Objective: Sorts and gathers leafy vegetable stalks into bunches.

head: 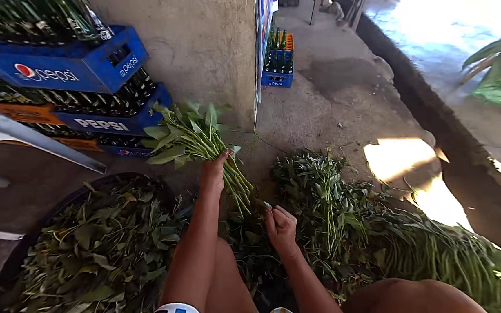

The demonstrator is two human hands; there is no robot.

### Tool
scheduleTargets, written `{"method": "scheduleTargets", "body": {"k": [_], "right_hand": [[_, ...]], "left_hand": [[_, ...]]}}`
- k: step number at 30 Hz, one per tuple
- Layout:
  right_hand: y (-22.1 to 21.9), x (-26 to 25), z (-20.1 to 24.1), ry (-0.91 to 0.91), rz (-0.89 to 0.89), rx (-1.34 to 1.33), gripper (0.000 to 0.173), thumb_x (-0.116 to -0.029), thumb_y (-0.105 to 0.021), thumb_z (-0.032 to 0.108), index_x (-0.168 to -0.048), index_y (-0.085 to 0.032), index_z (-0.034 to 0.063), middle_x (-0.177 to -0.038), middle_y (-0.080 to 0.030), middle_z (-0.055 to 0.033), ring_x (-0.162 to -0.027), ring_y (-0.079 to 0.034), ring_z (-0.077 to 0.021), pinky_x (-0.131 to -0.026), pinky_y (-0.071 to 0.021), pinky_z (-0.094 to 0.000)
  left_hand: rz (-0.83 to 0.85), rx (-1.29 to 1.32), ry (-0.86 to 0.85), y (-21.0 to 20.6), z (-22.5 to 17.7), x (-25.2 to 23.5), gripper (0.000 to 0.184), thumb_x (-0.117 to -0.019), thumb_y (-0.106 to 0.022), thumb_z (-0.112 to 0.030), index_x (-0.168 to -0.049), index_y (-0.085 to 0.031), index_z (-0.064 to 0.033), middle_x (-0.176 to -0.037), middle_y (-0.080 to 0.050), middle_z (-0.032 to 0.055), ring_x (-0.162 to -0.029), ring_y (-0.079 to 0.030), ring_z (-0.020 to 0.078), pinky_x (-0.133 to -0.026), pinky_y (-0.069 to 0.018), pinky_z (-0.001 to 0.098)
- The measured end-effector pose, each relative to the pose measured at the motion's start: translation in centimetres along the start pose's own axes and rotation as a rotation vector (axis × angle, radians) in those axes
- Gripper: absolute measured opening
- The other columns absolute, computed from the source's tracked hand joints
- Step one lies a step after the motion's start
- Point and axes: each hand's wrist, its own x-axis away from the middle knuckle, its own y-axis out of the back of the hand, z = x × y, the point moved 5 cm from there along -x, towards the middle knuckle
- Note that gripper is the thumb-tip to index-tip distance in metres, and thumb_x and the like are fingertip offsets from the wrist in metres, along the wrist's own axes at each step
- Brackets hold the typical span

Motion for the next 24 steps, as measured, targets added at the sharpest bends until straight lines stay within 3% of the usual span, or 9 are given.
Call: {"method": "scheduleTargets", "body": {"k": [3, 6, 9, 12, 15, 17, 19, 21, 24], "right_hand": [[-2.2, -2.3, -1.4, -0.541, 0.254, -0.127, 0.044, -0.1082, -0.047, 0.027, -0.083, -0.067, -0.0030, -0.068, -0.056, -0.0036, -0.062, -0.053, -0.0096, -0.062, -0.0472, -0.0301], [-4.9, -5.0, -3.3, -0.872, 0.334, -0.435, 0.039, -0.1101, -0.048, 0.029, -0.098, -0.072, 0.0004, -0.069, -0.056, 0.0024, -0.055, -0.046, -0.0022, -0.055, -0.0412, -0.0218], [-6.4, -6.0, -3.2, -0.862, 0.249, -0.599, 0.025, -0.1052, -0.059, 0.020, -0.097, -0.070, -0.0006, -0.067, -0.058, 0.0014, -0.050, -0.045, -0.0018, -0.049, -0.0392, -0.0200], [-6.2, -5.4, -2.3, -0.659, 0.213, -0.484, 0.019, -0.1017, -0.060, 0.012, -0.094, -0.069, -0.0024, -0.074, -0.063, 0.0005, -0.062, -0.053, -0.0001, -0.062, -0.0468, -0.0200], [-5.1, -3.1, -2.6, -0.598, 0.354, -0.254, 0.022, -0.0981, -0.058, 0.018, -0.095, -0.070, -0.0008, -0.080, -0.066, -0.0049, -0.071, -0.059, -0.0086, -0.069, -0.0518, -0.0299], [-3.9, -0.9, -4.3, -0.680, 0.642, -0.037, 0.030, -0.1008, -0.057, 0.025, -0.120, -0.070, 0.0062, -0.111, -0.071, -0.0130, -0.099, -0.069, -0.0245, -0.090, -0.0545, -0.0478], [-1.8, 1.2, -7.3, -0.794, 0.800, 0.153, 0.055, -0.1017, -0.060, 0.030, -0.154, -0.048, 0.0189, -0.146, -0.056, -0.0170, -0.128, -0.059, -0.0358, -0.105, -0.0479, -0.0585], [1.9, 3.0, -11.0, -0.927, 0.640, 0.267, 0.060, -0.1012, -0.062, 0.033, -0.156, -0.044, 0.0150, -0.148, -0.052, -0.0210, -0.132, -0.056, -0.0393, -0.106, -0.0470, -0.0594], [7.7, 4.4, -15.2, -1.050, 0.259, 0.402, 0.038, -0.1041, -0.054, 0.021, -0.135, -0.061, 0.0004, -0.134, -0.062, -0.0240, -0.125, -0.061, -0.0379, -0.106, -0.0486, -0.0538]], "left_hand": [[0.111, -0.002, 0.013, -0.3, 0.2, 0.9, 0.016, -0.1016, -0.062, -0.008, -0.116, -0.064, -0.0009, -0.096, -0.072, 0.0099, -0.069, -0.066, 0.0149, -0.064, -0.0569, 0.0286], [0.207, -0.048, 0.080, -1.4, 1.2, 2.6, 0.019, -0.1007, -0.063, -0.007, -0.118, -0.065, 0.0000, -0.098, -0.073, 0.0107, -0.075, -0.068, 0.0161, -0.068, -0.0581, 0.0293], [0.234, -0.098, 0.112, -1.6, 1.9, 3.4, 0.017, -0.0992, -0.066, -0.007, -0.113, -0.067, 0.0012, -0.096, -0.072, 0.0108, -0.077, -0.068, 0.0170, -0.072, -0.0580, 0.0303], [0.197, -0.179, 0.102, -0.9, 1.9, 3.4, 0.022, -0.0980, -0.069, -0.012, -0.117, -0.066, -0.0015, -0.100, -0.073, 0.0089, -0.087, -0.069, 0.0172, -0.079, -0.0579, 0.0343], [0.009, -0.216, -0.021, 1.2, 0.7, 2.3, 0.037, -0.0951, -0.074, -0.018, -0.127, -0.062, -0.0026, -0.110, -0.071, 0.0106, -0.097, -0.068, 0.0200, -0.087, -0.0572, 0.0425], [-0.136, -0.165, -0.176, 2.8, -0.6, 1.2, 0.046, -0.0927, -0.076, -0.013, -0.132, -0.057, -0.0006, -0.114, -0.069, 0.0119, -0.099, -0.069, 0.0198, -0.089, -0.0588, 0.0409], [-0.207, -0.045, -0.273, 3.6, -1.2, 0.5, 0.045, -0.0934, -0.073, -0.006, -0.134, -0.054, 0.0007, -0.111, -0.068, 0.0114, -0.094, -0.071, 0.0192, -0.085, -0.0612, 0.0377], [-0.144, 0.088, -0.201, 3.3, -1.1, 0.8, 0.035, -0.0991, -0.064, -0.004, -0.133, -0.054, -0.0033, -0.103, -0.067, 0.0071, -0.085, -0.070, 0.0175, -0.080, -0.0621, 0.0358], [-0.026, 0.168, 0.048, 2.1, 0.5, 1.7, 0.019, -0.1038, -0.057, -0.009, -0.123, -0.057, -0.0088, -0.094, -0.066, 0.0039, -0.079, -0.069, 0.0156, -0.077, -0.0625, 0.0348]]}}
